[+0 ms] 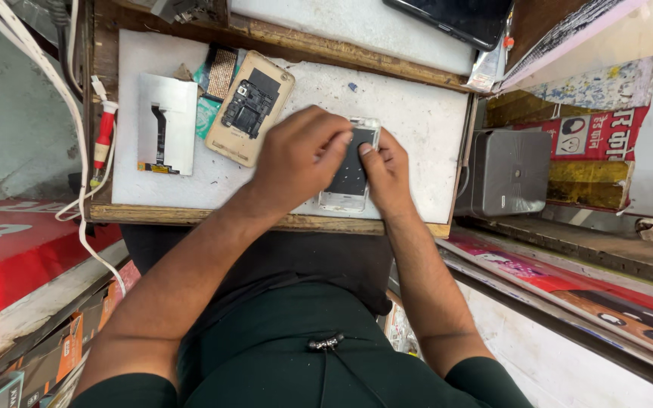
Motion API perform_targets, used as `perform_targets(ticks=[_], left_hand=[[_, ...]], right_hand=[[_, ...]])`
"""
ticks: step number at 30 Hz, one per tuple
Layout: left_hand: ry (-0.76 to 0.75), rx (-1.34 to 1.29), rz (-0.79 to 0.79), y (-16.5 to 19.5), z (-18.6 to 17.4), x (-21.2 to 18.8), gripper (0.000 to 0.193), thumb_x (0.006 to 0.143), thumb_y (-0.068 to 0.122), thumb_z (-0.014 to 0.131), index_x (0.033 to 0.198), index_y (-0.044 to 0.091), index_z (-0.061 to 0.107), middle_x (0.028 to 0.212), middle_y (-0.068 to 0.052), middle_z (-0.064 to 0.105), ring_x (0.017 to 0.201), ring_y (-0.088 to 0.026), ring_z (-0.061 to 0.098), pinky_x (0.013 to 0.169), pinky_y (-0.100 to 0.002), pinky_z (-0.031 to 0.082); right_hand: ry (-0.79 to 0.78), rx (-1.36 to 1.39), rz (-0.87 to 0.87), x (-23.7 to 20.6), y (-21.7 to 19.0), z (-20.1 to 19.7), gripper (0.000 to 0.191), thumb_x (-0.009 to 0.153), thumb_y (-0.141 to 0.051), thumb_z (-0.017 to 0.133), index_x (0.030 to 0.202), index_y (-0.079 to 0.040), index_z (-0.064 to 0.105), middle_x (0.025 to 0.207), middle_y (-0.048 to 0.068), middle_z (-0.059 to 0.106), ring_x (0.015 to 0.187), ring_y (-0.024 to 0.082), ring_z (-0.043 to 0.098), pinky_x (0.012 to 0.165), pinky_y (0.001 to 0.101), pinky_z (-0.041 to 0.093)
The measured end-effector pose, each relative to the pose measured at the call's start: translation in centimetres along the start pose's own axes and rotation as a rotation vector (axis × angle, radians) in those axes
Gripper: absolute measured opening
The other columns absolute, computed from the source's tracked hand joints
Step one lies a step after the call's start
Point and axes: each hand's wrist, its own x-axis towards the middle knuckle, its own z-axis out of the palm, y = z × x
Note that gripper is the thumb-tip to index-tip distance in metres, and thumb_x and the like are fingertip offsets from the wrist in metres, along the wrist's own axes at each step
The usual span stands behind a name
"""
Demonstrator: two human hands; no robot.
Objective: The person disassembles a white smartphone, removes the screen assembly, cleans the frame with a spray and cloth, and reattaches the screen. They handle the phone, a spray bottle, and a cleaning cloth on a cluttered workbench.
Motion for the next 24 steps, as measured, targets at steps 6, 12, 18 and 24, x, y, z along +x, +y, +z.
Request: perform_targets(ticks=[6, 12, 18, 24], left_hand=[[0.030, 0.037, -0.188, 0.5, -2.9, -2.4, 0.007, 0.104, 0.008, 0.068, 0.106, 0.003, 0.063, 0.094, -0.010, 0.070, 0.074, -0.020, 0.070, 0.060, -0.031, 0.053], [-0.043, 0.195, -0.241, -0.1, -3.5, -5.3, 0.008, 0.100, 0.008, 0.070, 0.104, 0.004, 0.065, 0.093, -0.011, 0.071, 0.077, -0.029, 0.071, 0.066, -0.037, 0.055], [-0.170, 0.287, -0.151, -0.1, -2.7, -7.1, 0.009, 0.094, 0.011, 0.070, 0.100, 0.005, 0.068, 0.086, -0.012, 0.069, 0.075, -0.032, 0.070, 0.066, -0.042, 0.056], [-0.200, 0.249, -0.204, -0.6, -2.5, -7.3, 0.008, 0.096, 0.013, 0.068, 0.100, 0.005, 0.066, 0.087, -0.011, 0.069, 0.075, -0.032, 0.069, 0.065, -0.041, 0.056]], right_hand=[[0.039, 0.107, 0.049, -0.3, 0.6, -0.8, 0.030, 0.107, -0.014, 0.053, 0.128, 0.004, 0.063, 0.113, 0.008, 0.071, 0.102, 0.013, 0.064, 0.093, 0.0281, 0.053], [0.037, 0.166, 0.009, -0.5, 1.6, -1.2, 0.032, 0.106, -0.018, 0.056, 0.127, 0.005, 0.064, 0.115, 0.009, 0.071, 0.105, 0.014, 0.064, 0.095, 0.0288, 0.052], [-0.179, -0.321, -0.165, -2.4, -5.7, 1.4, 0.034, 0.105, -0.029, 0.056, 0.110, 0.001, 0.072, 0.094, 0.009, 0.075, 0.086, 0.017, 0.071, 0.075, 0.0308, 0.058], [-0.774, -0.038, -0.721, -7.3, -19.0, 3.0, 0.029, 0.105, -0.020, 0.055, 0.092, 0.000, 0.071, 0.086, 0.014, 0.076, 0.064, 0.022, 0.074, 0.053, 0.0368, 0.055]])
